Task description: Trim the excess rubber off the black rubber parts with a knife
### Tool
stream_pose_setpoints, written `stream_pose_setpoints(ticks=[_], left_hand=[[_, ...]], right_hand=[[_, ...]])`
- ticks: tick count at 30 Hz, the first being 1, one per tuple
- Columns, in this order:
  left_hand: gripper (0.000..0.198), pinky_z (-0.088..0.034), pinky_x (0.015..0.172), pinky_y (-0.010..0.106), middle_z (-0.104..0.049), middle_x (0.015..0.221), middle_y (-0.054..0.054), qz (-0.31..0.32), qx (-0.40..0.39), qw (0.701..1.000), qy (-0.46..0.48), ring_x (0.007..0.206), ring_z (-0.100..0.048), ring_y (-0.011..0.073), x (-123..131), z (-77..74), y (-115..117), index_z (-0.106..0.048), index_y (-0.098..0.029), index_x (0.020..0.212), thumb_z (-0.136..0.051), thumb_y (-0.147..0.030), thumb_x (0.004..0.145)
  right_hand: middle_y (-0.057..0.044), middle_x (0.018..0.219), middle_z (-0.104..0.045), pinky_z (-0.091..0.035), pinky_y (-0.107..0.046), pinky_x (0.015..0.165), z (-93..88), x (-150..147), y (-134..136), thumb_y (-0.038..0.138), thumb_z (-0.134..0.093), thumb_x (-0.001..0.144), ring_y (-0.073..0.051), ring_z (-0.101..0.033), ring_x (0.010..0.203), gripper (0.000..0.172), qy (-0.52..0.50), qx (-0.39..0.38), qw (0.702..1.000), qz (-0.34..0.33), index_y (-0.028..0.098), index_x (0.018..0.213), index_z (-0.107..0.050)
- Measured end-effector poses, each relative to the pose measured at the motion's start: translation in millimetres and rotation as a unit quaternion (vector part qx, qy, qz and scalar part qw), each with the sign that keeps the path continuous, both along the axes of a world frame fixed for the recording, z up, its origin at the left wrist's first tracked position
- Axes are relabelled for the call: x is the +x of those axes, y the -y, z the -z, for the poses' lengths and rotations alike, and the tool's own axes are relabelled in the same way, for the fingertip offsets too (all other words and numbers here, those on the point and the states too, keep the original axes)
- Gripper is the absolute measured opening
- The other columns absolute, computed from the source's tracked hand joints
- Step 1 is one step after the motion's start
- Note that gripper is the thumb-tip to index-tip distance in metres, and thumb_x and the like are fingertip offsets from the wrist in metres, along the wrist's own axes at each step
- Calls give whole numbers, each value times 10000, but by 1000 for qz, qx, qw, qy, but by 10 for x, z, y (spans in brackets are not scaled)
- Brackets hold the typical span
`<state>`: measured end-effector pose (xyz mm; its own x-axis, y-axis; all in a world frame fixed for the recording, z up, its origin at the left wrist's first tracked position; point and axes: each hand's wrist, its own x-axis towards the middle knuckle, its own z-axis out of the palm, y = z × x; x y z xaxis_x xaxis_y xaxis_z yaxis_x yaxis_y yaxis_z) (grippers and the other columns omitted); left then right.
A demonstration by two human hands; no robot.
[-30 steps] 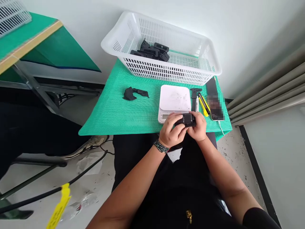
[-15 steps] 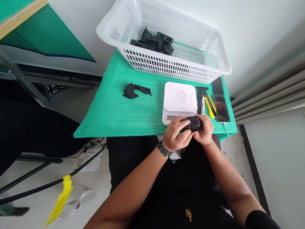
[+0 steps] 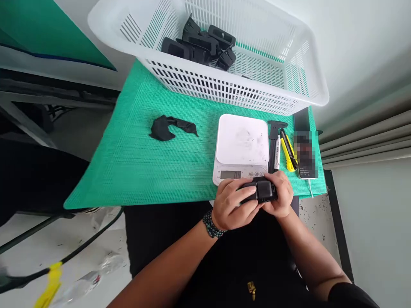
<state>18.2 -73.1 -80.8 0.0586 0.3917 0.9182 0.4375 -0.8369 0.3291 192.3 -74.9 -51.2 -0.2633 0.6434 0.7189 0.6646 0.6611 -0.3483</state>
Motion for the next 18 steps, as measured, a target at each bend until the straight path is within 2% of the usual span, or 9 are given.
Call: stream_pose_setpoints(ticks=[7,14,18], left_hand=[[231,-527,967,411,-695,901,-48,45,-113,992,-29,1013,-785,208,-159,-134,81,-688,-274,869,-883,-169,801],[216,-490,897,406,-690,773,-73,94,-191,977,-4,943,-797,199,-149,-269,43,-710,-277,797,-864,-128,819],[250,-520,875,404,-703,813,-68,107,-262,959,1,967,-787,199,-137,-380,109,-731,-292,830,-864,-82,804]], right_hand=[[-69,818,-636,-519,-399,580,-43,8,7,475,-470,1054,-232,-608,651,532,-20,-56,997,-50,136,1446,-589],[-53,758,-609,-459,-372,497,-107,-51,-6,327,-428,1054,-212,-555,579,432,-62,-62,996,7,137,1384,-631],[-9,705,-546,-451,-365,485,-119,-32,63,273,-381,1058,-190,-528,515,349,-53,-120,990,51,215,1325,-597]])
